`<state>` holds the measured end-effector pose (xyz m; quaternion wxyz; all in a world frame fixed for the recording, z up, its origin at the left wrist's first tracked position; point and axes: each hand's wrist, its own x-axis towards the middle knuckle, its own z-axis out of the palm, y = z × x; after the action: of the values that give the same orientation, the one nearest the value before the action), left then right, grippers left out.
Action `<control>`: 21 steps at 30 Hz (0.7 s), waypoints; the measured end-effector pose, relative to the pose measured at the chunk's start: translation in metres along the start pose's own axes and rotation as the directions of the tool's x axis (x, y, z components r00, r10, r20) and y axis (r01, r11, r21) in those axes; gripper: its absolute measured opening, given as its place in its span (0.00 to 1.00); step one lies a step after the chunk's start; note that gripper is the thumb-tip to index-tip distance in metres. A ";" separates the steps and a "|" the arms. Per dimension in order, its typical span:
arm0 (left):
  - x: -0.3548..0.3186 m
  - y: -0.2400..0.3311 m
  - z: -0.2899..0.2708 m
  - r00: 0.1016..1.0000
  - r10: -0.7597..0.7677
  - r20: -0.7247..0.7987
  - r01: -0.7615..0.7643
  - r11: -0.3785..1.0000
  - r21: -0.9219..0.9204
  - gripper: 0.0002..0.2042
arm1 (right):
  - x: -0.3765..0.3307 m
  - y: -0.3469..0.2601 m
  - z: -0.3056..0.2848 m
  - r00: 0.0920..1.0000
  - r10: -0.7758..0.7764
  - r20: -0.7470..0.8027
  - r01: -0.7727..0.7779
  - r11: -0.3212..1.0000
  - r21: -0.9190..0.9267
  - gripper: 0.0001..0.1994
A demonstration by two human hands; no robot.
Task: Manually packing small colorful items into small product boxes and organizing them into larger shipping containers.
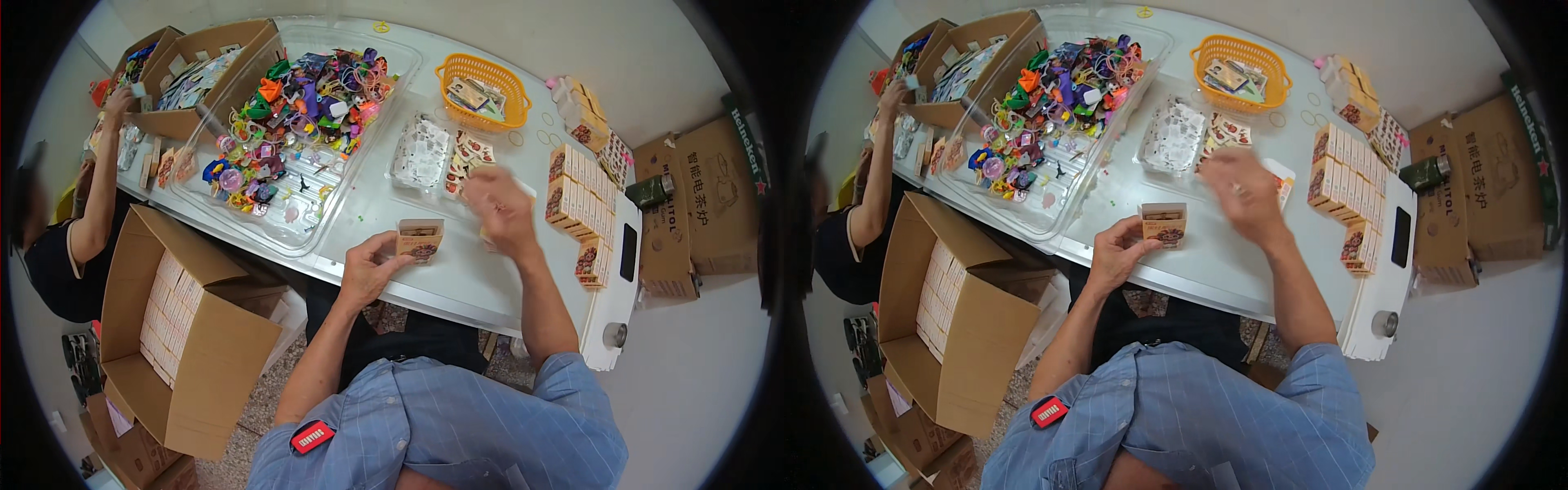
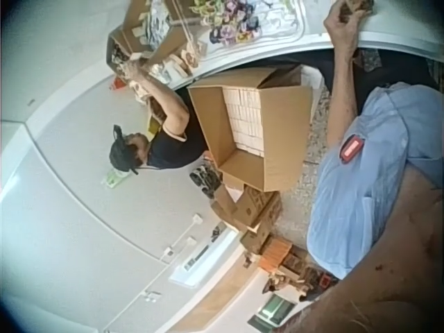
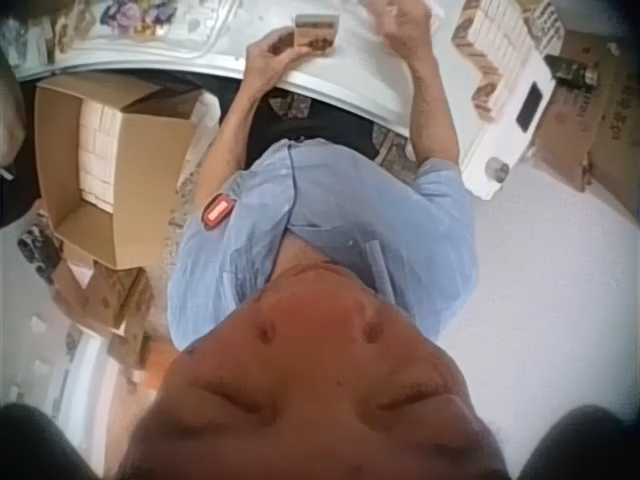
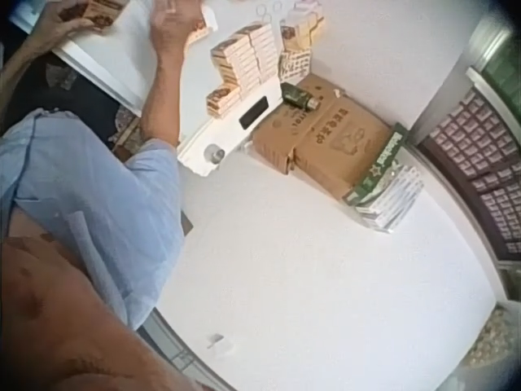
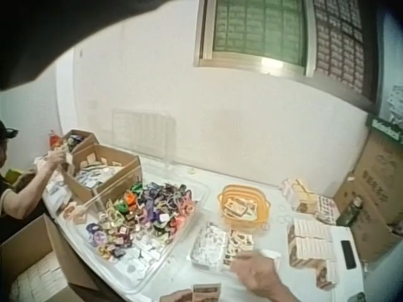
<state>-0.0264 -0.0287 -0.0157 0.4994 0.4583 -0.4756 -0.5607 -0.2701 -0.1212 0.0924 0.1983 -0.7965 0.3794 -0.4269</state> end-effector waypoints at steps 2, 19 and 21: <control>-0.001 0.000 -0.002 1.000 -0.007 -0.005 0.007 1.000 -0.017 0.21 | 0.022 0.002 -0.020 0.956 0.270 -0.111 -0.283 0.952 -0.117 0.08; 0.002 0.005 -0.001 0.999 -0.042 0.027 0.041 0.999 0.016 0.22 | 0.064 0.126 0.020 0.911 0.309 0.273 0.117 0.441 -0.890 0.08; 0.002 0.000 0.000 1.000 0.010 0.003 -0.010 1.000 -0.029 0.21 | 0.063 0.121 0.020 0.918 0.310 0.246 0.074 0.475 -0.877 0.08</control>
<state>-0.0264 -0.0306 -0.0162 0.5082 0.4479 -0.4704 -0.5656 -0.2843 -0.2470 0.0375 -0.1362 -0.8220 0.5530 -0.0003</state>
